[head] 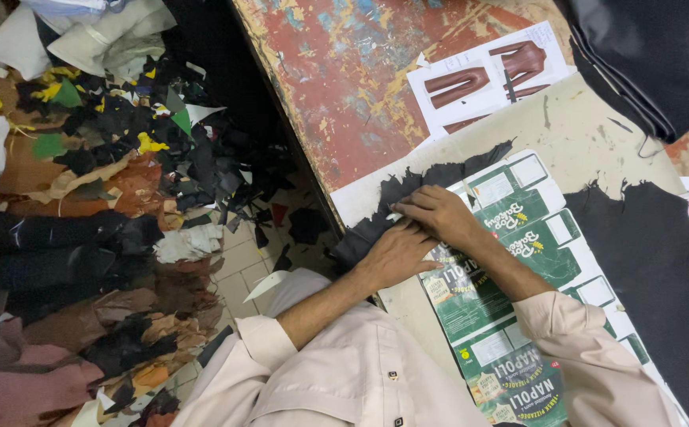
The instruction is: The person cuts a piece of black fabric using a rotary cutter, measures it with a tape measure, and aligns a cardboard pattern on the fabric. The person then smooths and positions the pattern on the fabric surface.
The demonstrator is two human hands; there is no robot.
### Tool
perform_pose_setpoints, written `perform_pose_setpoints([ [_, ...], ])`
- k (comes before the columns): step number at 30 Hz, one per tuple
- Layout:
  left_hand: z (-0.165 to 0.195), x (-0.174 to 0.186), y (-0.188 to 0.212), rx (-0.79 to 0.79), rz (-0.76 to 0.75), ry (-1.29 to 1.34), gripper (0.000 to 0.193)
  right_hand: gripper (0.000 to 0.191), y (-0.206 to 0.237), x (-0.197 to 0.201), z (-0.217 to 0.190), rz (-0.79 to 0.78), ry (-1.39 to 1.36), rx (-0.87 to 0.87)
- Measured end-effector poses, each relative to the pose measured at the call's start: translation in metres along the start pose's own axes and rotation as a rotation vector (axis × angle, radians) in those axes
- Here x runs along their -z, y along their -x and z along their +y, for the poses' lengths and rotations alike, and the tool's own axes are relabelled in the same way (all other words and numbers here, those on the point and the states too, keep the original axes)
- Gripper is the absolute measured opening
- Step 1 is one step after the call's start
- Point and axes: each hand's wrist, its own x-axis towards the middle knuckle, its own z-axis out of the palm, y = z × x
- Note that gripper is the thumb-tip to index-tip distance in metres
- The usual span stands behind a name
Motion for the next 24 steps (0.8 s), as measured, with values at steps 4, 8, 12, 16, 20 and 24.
perform_pose_setpoints([
  [4, -0.001, -0.001, 0.001, 0.051, -0.033, 0.077, 0.055, 0.05, -0.001, 0.0, 0.007, -0.061, 0.069, 0.128],
  [8, 0.0, 0.004, -0.001, 0.085, -0.089, 0.089, 0.054, 0.053, 0.004, -0.001, 0.016, -0.116, 0.181, 0.194],
  [12, 0.003, 0.015, -0.008, 0.04, 0.019, 0.059, 0.067, 0.053, 0.026, 0.006, 0.035, -0.122, 0.232, 0.142],
  [16, 0.006, 0.023, -0.012, 0.03, 0.055, 0.036, 0.079, 0.049, 0.062, 0.031, 0.079, -0.119, 0.325, 0.053],
  [20, 0.009, 0.025, -0.013, 0.052, 0.044, 0.04, 0.081, 0.046, 0.097, 0.083, 0.129, -0.173, 0.452, -0.141],
  [24, 0.01, 0.021, -0.014, 0.067, 0.034, 0.066, 0.079, 0.029, 0.127, 0.136, 0.134, -0.127, 0.712, -0.435],
])
